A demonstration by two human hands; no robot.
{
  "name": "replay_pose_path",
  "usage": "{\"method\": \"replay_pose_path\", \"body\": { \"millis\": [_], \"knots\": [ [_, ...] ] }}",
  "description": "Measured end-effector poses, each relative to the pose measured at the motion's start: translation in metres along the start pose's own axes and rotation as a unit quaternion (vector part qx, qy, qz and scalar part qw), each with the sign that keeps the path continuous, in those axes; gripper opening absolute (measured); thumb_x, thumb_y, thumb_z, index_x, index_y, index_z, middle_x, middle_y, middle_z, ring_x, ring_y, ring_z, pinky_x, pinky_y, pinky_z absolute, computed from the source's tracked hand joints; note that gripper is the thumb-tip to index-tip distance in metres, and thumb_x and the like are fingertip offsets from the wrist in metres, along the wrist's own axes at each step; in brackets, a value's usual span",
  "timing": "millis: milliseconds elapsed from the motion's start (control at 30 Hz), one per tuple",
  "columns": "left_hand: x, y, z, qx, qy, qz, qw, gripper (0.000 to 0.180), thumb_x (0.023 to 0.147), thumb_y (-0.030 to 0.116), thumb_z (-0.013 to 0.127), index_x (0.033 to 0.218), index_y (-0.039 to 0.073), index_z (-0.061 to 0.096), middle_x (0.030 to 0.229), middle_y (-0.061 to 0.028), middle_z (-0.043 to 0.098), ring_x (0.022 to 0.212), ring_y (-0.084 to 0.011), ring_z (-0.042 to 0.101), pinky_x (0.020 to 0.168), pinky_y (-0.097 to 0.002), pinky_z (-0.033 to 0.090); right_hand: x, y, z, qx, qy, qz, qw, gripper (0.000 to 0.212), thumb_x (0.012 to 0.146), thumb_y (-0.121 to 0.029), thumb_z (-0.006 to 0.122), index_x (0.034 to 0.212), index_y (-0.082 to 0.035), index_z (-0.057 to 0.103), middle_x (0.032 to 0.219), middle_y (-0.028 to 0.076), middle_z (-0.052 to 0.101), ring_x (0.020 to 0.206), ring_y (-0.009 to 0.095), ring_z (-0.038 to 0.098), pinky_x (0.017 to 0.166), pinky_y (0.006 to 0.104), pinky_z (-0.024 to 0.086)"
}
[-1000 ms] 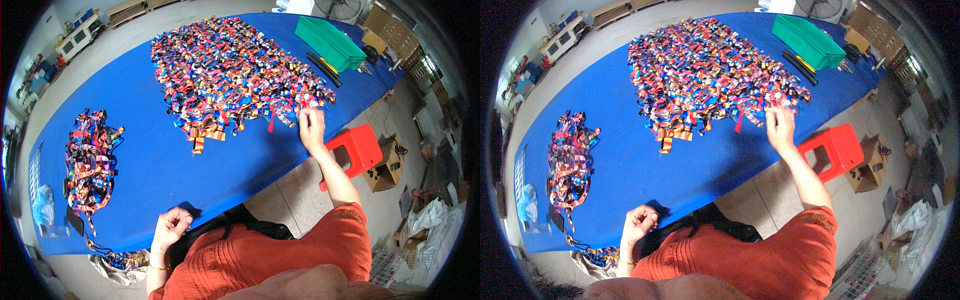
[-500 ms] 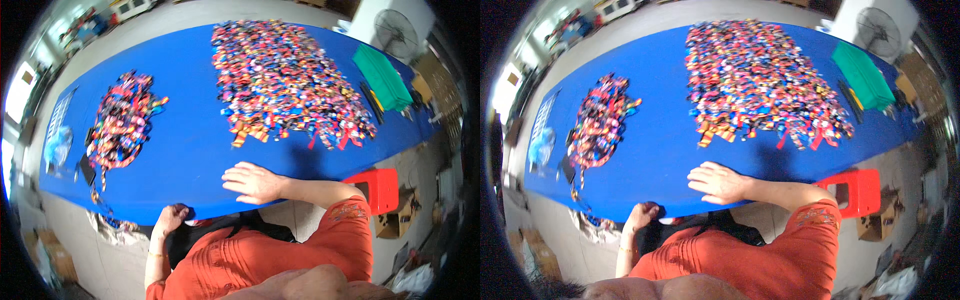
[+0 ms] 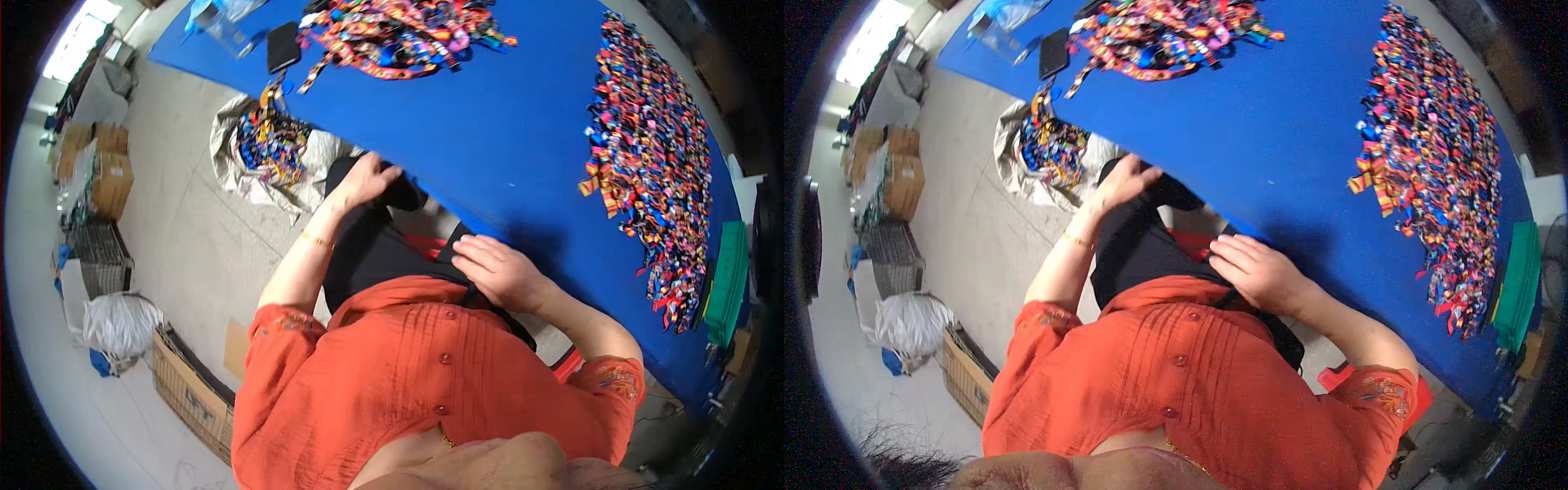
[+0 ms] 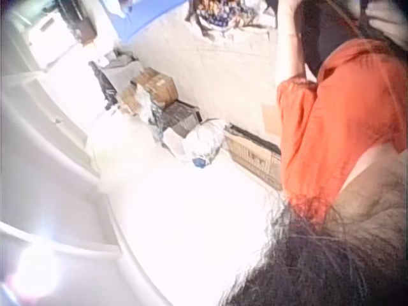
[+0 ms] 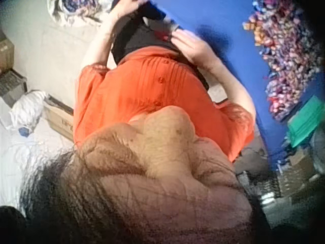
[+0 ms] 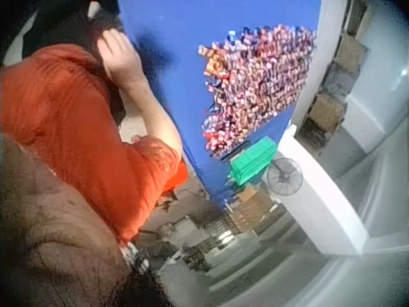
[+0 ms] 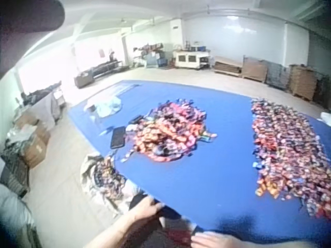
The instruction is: Measuring and tying colorful ribbons at a workstation.
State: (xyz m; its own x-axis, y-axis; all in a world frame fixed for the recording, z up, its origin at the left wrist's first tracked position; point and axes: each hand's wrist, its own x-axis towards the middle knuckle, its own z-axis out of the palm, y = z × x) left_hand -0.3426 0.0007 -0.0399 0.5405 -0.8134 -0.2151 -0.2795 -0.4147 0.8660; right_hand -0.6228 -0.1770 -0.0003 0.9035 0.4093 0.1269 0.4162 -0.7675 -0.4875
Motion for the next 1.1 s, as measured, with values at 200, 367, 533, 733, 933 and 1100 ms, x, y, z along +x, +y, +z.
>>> {"method": "replay_pose_path", "body": {
  "millis": [200, 367, 533, 733, 933, 1100],
  "knots": [
    [0.010, -0.033, -0.008, -0.141, -0.027, -0.084, 0.986, 0.044, 0.091, 0.014, 0.062, 0.131, 0.002, 0.050, 0.125, -0.0105, 0.058, 0.099, -0.0200, 0.061, 0.087, -0.0326, 0.051, 0.050, 0.026, 0.067, -0.009, -0.126, 0.234, 0.964, 0.037, 0.086, -0.014, 0.055, 0.121, -0.001, 0.053, 0.138, 0.023, 0.044, 0.123, 0.039, 0.045, 0.107, 0.0527, 0.032],
    [-0.020, -0.056, -0.033, -0.257, 0.033, -0.031, 0.965, 0.052, 0.093, 0.010, 0.057, 0.142, 0.005, 0.039, 0.133, -0.0104, 0.051, 0.111, -0.0203, 0.058, 0.086, -0.0329, 0.052, 0.083, 0.043, 0.066, -0.166, -0.114, 0.335, 0.920, 0.052, 0.080, -0.008, 0.057, 0.130, 0.005, 0.046, 0.143, 0.025, 0.038, 0.132, 0.039, 0.039, 0.110, 0.0452, 0.033],
    [-0.039, -0.083, -0.053, -0.236, 0.084, -0.103, 0.963, 0.040, 0.095, 0.010, 0.055, 0.132, -0.002, 0.048, 0.118, -0.0122, 0.060, 0.096, -0.0216, 0.066, 0.080, -0.0317, 0.055, 0.106, 0.019, 0.021, -0.215, -0.088, 0.072, 0.970, 0.049, 0.079, -0.003, 0.053, 0.128, 0.003, 0.050, 0.144, 0.021, 0.040, 0.136, 0.031, 0.038, 0.112, 0.0426, 0.031],
    [-0.046, -0.118, -0.045, -0.208, 0.084, -0.111, 0.968, 0.023, 0.095, 0.020, 0.057, 0.102, -0.001, 0.063, 0.082, -0.0078, 0.066, 0.072, -0.0140, 0.063, 0.067, -0.0290, 0.052, 0.098, 0.025, -0.014, -0.469, -0.074, -0.007, 0.880, 0.039, 0.078, -0.014, 0.058, 0.116, -0.014, 0.064, 0.150, 0.006, 0.036, 0.140, 0.029, 0.029, 0.116, 0.0546, 0.014],
    [-0.049, -0.133, -0.050, -0.202, 0.053, -0.134, 0.969, 0.024, 0.096, 0.020, 0.057, 0.108, 0.000, 0.061, 0.092, -0.0070, 0.065, 0.082, -0.0146, 0.065, 0.071, -0.0287, 0.054, 0.097, 0.019, -0.018, -0.401, -0.022, 0.087, 0.912, 0.043, 0.076, -0.012, 0.059, 0.118, -0.020, 0.064, 0.151, 0.008, 0.033, 0.139, 0.035, 0.028, 0.113, 0.0587, 0.018],
    [-0.048, -0.142, -0.062, -0.342, 0.105, -0.130, 0.925, 0.018, 0.097, 0.013, 0.054, 0.106, -0.002, 0.059, 0.096, -0.0074, 0.063, 0.083, -0.0157, 0.066, 0.072, -0.0289, 0.055, 0.098, 0.017, -0.019, -0.346, -0.039, 0.126, 0.929, 0.058, 0.068, 0.002, 0.064, 0.120, -0.022, 0.063, 0.150, 0.011, 0.034, 0.139, 0.037, 0.027, 0.112, 0.0602, 0.020]
  ]
}}
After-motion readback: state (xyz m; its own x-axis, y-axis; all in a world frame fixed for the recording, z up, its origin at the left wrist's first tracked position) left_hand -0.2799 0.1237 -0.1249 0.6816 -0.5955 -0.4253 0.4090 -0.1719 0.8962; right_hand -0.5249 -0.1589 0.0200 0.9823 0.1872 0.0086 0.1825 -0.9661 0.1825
